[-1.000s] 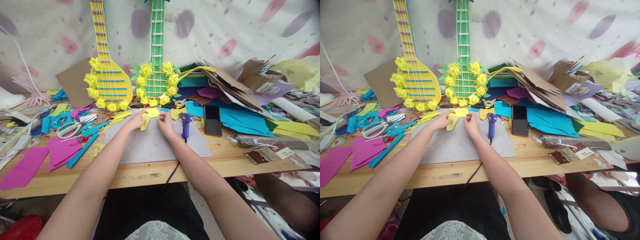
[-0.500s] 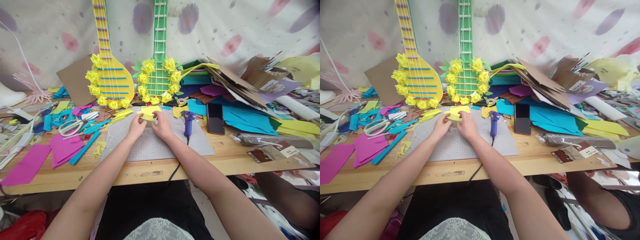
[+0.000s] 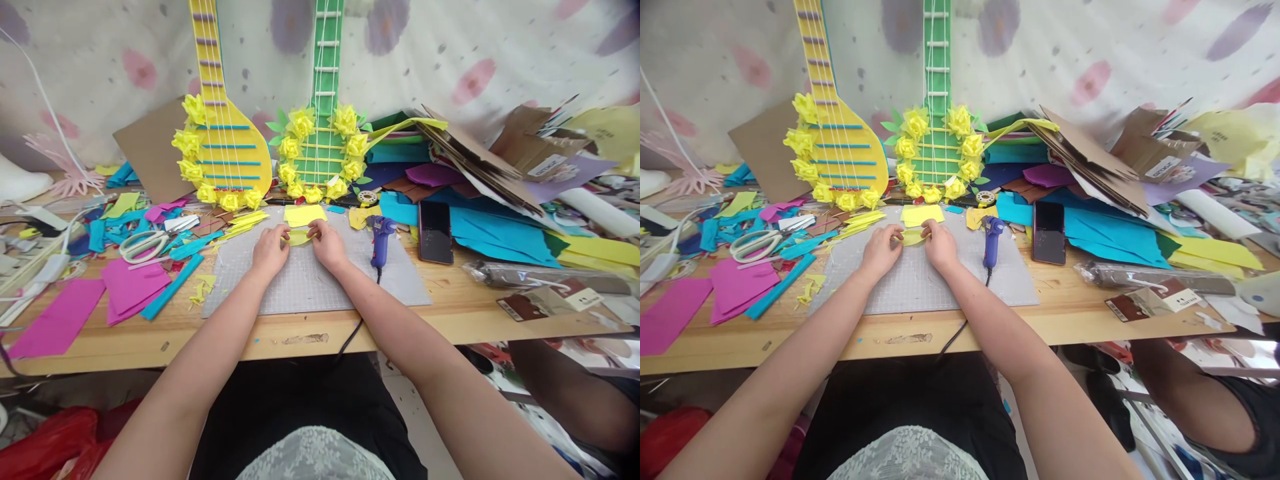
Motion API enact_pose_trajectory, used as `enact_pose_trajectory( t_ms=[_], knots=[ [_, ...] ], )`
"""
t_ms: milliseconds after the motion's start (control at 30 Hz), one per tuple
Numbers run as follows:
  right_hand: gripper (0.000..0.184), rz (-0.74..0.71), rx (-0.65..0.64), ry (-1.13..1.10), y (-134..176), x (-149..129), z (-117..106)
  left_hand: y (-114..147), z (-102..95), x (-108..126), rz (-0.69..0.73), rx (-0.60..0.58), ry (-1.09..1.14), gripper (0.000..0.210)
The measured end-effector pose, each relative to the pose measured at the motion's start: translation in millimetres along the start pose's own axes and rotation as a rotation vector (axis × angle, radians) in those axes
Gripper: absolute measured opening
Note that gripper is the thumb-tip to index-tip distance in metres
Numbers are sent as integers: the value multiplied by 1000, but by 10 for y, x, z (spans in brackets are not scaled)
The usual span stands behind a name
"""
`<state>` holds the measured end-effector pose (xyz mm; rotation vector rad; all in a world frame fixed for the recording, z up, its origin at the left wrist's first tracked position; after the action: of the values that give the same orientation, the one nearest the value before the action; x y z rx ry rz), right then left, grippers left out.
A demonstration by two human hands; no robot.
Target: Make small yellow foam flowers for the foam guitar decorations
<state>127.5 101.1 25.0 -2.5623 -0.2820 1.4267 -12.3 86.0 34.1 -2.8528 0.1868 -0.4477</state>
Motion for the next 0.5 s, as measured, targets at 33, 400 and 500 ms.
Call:
enact_pose_trajectory(
  t_ms=[33,400,500],
  knots=[
    [38,16,-7,-43,-14,37,8,-2,10,2,-1,-5,2,35],
    [40,-100,-62,-47,-1,-61,31,23,-15,-46,-32,5,20,39],
    [36,-178,-82,64,39,-181,73,20,-3,-50,-37,1,22,39]
  ],
)
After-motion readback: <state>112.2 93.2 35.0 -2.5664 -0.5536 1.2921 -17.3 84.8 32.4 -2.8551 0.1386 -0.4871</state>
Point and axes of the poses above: each hand's wrist, its own y-axis away from the middle knuckle, its own z-axis out of the palm, x = y × z, the point moved 10 cm from there along -y, towards the middle knuckle, and after that the axes turned 14 degrees about -y, right-handed, at the moved point
